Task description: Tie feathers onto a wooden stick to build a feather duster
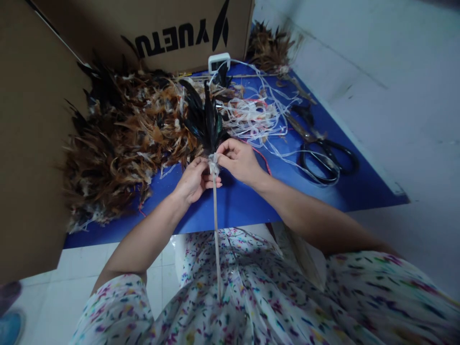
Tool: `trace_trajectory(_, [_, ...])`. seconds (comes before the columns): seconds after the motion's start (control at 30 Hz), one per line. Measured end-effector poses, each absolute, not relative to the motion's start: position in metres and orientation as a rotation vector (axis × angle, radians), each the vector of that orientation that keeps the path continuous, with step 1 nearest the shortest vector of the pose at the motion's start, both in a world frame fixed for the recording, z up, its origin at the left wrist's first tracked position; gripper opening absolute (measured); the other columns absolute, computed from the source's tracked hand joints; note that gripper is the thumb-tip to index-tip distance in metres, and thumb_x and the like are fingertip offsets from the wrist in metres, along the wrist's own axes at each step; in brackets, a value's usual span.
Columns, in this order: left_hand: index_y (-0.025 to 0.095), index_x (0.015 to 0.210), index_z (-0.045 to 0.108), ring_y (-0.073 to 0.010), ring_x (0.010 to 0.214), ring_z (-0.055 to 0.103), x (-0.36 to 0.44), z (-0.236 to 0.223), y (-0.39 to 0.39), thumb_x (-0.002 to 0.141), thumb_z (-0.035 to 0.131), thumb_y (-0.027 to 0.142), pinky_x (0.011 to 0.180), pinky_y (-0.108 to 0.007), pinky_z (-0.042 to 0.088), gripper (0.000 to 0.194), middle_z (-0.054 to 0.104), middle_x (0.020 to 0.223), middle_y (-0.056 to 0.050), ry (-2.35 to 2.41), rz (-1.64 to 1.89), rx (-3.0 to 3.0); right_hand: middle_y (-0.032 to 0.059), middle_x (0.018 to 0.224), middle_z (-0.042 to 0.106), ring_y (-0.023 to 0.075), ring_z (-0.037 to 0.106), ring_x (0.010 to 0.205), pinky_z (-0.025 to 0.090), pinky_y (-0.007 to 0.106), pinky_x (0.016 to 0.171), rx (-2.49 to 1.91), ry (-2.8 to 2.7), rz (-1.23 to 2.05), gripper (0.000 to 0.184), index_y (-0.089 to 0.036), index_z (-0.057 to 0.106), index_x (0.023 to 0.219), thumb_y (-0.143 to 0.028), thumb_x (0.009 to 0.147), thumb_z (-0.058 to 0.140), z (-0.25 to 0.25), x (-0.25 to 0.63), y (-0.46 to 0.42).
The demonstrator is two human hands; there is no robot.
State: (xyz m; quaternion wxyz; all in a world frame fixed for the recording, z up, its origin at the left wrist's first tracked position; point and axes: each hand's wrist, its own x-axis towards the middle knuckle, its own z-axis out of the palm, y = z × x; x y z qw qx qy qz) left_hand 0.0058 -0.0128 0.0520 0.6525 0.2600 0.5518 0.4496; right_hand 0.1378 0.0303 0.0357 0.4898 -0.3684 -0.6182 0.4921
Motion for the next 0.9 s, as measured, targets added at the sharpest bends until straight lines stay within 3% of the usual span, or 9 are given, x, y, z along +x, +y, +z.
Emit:
trace_trajectory(0.33, [0.021,0.088,0.044,-0.0108,0.046,0.061,0.004,0.048,-0.012,0.081,0.057,0.022,0.045,-0.023,0.053,0.015,0.061,0.064,0.005,1.245,1.037,0.689,-0.0032,0.065,0.058,0.0075,0.050,0.055,0.040,0.023,0.053,-0.900,-1.468,1.221,0.008,-0.018,0.056,0.070,-0.023,0.069,0.062,0.037,0.138,0.030])
trace_trajectory(0.5, [0.023,0.095,0.045,-0.0040,0.042,0.050,0.001,0.040,-0.014,0.078,0.067,0.029,0.037,-0.015,0.039,0.029,0.058,0.077,0.005,1.364,1.357,1.015,-0.0036,0.062,0.056,0.0074,0.048,0.052,0.038,0.023,0.051,-0.960,-1.467,1.179,0.006,-0.018,0.055,0.070,-0.021,0.069,0.061,0.039,0.141,0.033])
trace_trajectory(0.57, [0.023,0.095,0.050,-0.0030,0.044,0.047,0.000,0.037,-0.015,0.078,0.068,0.031,0.037,-0.015,0.036,0.026,0.056,0.079,0.004,1.391,1.452,1.210,-0.0035,0.062,0.056,0.0075,0.048,0.052,0.037,0.023,0.050,-0.984,-1.490,1.134,0.006,-0.018,0.056,0.070,-0.021,0.070,0.061,0.039,0.142,0.034])
trace_trajectory(0.67, [0.021,0.092,0.057,-0.0071,0.058,0.055,0.000,0.037,-0.018,0.079,0.067,0.030,0.048,-0.016,0.043,0.019,0.058,0.079,0.001,1.396,1.389,1.398,-0.0039,0.059,0.056,0.0072,0.046,0.049,0.036,0.023,0.049,-1.031,-1.551,1.048,0.006,-0.018,0.057,0.071,-0.022,0.071,0.061,0.040,0.143,0.033])
trace_trajectory(0.77, [0.021,0.095,0.057,-0.0096,0.071,0.060,0.003,0.039,-0.020,0.073,0.071,0.023,0.061,-0.018,0.048,0.027,0.063,0.085,0.000,1.398,1.360,1.469,-0.0036,0.059,0.057,0.0074,0.046,0.049,0.037,0.024,0.051,-1.063,-1.594,0.995,0.004,-0.018,0.057,0.071,-0.021,0.071,0.060,0.040,0.142,0.031])
trace_trajectory(0.9, [0.021,0.096,0.057,-0.0100,0.074,0.062,0.006,0.041,-0.021,0.067,0.076,0.021,0.067,-0.020,0.049,0.035,0.065,0.090,0.000,1.395,1.352,1.445,-0.0010,0.066,0.061,0.0107,0.055,0.057,0.043,0.025,0.056,-1.029,-1.608,1.031,0.002,-0.019,0.058,0.071,-0.019,0.072,0.060,0.040,0.141,0.030])
